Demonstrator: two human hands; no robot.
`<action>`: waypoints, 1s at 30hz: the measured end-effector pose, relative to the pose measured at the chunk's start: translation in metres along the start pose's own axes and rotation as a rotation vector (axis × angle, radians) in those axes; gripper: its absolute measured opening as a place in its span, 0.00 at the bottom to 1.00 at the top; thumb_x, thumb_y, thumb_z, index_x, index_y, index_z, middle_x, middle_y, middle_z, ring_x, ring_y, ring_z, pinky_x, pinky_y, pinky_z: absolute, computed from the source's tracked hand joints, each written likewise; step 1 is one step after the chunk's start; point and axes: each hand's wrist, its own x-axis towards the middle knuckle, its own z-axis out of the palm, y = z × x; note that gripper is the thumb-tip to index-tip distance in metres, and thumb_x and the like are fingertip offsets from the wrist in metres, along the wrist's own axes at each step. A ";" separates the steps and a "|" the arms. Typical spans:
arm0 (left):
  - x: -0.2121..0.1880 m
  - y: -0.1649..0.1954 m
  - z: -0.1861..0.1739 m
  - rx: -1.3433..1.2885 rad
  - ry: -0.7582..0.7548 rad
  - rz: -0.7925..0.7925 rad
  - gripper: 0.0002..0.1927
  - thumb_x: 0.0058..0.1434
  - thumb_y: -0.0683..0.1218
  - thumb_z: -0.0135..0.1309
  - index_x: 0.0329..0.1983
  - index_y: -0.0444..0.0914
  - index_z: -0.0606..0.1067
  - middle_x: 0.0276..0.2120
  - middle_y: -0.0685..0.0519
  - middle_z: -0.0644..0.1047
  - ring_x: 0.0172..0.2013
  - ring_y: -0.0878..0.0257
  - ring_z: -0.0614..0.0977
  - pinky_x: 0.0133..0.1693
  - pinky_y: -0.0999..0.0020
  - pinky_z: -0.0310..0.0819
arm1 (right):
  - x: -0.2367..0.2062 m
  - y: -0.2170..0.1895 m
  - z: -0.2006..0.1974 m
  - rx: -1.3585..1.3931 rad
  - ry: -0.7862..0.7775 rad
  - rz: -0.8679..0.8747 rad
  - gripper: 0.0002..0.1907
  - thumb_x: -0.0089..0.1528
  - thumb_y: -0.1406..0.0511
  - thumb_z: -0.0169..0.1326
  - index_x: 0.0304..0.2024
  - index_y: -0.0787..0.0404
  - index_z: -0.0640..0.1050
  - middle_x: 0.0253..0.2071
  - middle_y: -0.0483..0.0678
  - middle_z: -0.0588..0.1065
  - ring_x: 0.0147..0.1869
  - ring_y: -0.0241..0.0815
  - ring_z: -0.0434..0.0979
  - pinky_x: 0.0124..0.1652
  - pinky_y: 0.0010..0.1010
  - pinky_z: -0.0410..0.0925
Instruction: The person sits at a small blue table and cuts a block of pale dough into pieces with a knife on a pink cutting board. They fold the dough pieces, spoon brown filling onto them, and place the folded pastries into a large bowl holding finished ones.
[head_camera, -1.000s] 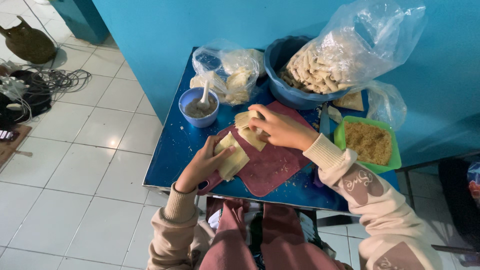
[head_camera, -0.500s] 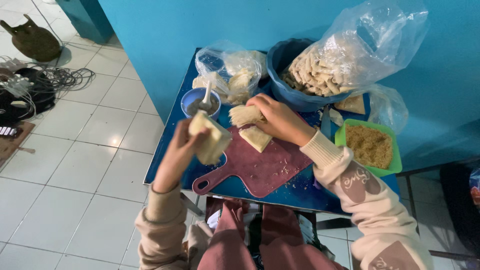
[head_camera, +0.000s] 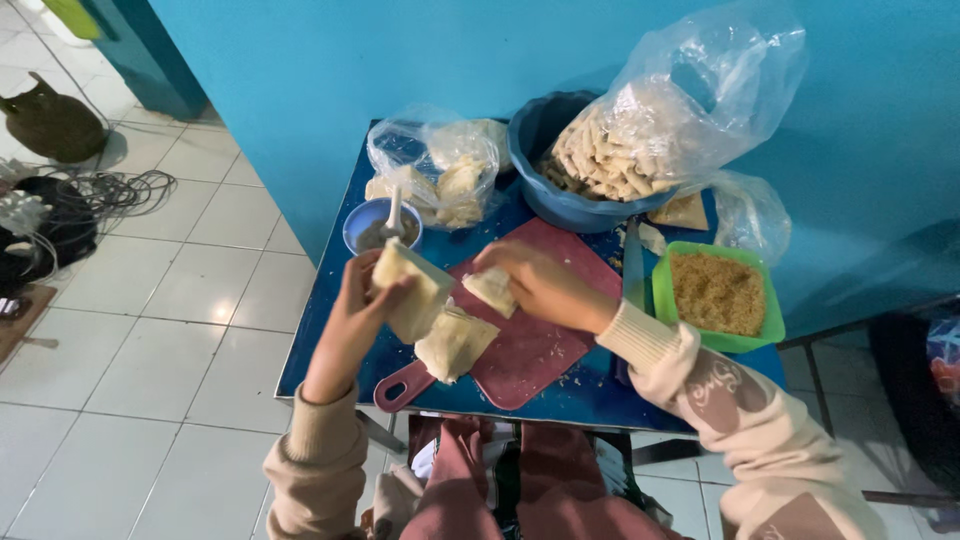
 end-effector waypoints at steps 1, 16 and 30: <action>0.001 -0.003 0.008 0.023 -0.028 0.013 0.28 0.64 0.48 0.59 0.64 0.33 0.65 0.52 0.48 0.77 0.51 0.63 0.80 0.49 0.68 0.79 | 0.000 0.004 0.003 -0.092 0.036 0.095 0.25 0.59 0.72 0.54 0.60 0.64 0.71 0.63 0.58 0.72 0.71 0.60 0.68 0.66 0.47 0.64; 0.031 0.019 0.068 0.411 0.012 0.277 0.32 0.62 0.54 0.63 0.62 0.34 0.66 0.42 0.42 0.78 0.36 0.56 0.84 0.36 0.63 0.79 | -0.015 0.072 -0.030 0.566 -0.178 0.366 0.18 0.65 0.59 0.59 0.51 0.67 0.80 0.44 0.51 0.82 0.47 0.40 0.78 0.48 0.31 0.71; 0.145 0.001 0.063 0.718 -0.162 0.783 0.32 0.55 0.52 0.65 0.59 0.36 0.68 0.45 0.45 0.79 0.46 0.50 0.82 0.48 0.58 0.78 | 0.057 0.008 -0.075 1.451 0.240 0.517 0.25 0.66 0.62 0.54 0.65 0.54 0.68 0.55 0.46 0.74 0.57 0.41 0.77 0.45 0.38 0.75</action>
